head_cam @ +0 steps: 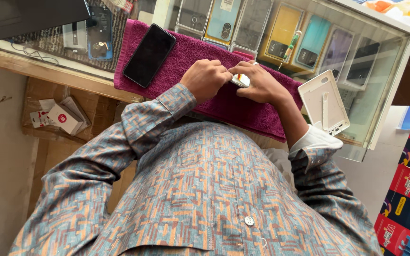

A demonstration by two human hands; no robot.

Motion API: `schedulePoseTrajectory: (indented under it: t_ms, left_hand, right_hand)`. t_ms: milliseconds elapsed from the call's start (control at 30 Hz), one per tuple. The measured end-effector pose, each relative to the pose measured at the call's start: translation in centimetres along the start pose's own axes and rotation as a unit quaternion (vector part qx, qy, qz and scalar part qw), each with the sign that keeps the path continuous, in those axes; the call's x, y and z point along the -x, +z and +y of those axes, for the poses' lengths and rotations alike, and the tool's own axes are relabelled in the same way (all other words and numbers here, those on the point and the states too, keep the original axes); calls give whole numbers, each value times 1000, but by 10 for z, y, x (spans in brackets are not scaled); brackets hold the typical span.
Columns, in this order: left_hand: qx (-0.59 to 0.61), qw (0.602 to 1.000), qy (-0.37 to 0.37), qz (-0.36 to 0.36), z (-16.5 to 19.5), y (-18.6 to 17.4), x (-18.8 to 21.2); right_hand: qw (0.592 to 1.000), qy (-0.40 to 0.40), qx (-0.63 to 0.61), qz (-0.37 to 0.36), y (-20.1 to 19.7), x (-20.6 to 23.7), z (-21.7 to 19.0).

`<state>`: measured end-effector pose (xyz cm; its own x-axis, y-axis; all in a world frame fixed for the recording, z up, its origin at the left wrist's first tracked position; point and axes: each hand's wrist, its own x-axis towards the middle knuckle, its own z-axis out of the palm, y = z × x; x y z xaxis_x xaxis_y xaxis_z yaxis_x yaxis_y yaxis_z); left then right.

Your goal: The person opens a white tablet on a counter, removes its back cover, and works on the internal components. They carry the tablet to a workbench, solder the battery connector with a soldering iron, then return to the counter and use a screwdriver and a spudger to pry and adjust the battery and board inside the tablet.

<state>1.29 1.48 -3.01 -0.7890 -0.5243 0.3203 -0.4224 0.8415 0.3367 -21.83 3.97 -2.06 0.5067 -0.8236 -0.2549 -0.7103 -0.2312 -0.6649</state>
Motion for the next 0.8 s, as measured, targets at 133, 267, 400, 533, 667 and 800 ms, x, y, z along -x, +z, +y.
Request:
schedulePoseTrajectory:
  t_ms: [133,267,400,533,667,800]
  left_hand:
    - [4,1000,6,23,0,5,7]
    - [5,999,14,34,1,6,12]
    - [12,999,10,45,3,6,15]
    - [24,998,8,60,5,6,21]
    - [30,997,7,66,9,10,38]
    - [28,996,9,88,11,23,63]
  right_hand:
    - [1000,4,1,8,2,2,-9]
    - [1000,11,15,17,5,4,-12]
    - [999,-7,30,32,7,5,-14]
    - [999,17,31,39,10,10,-21]
    - [995,16,62,74,24,15,-32]
    - [988,69,101,95,49,24,-42]
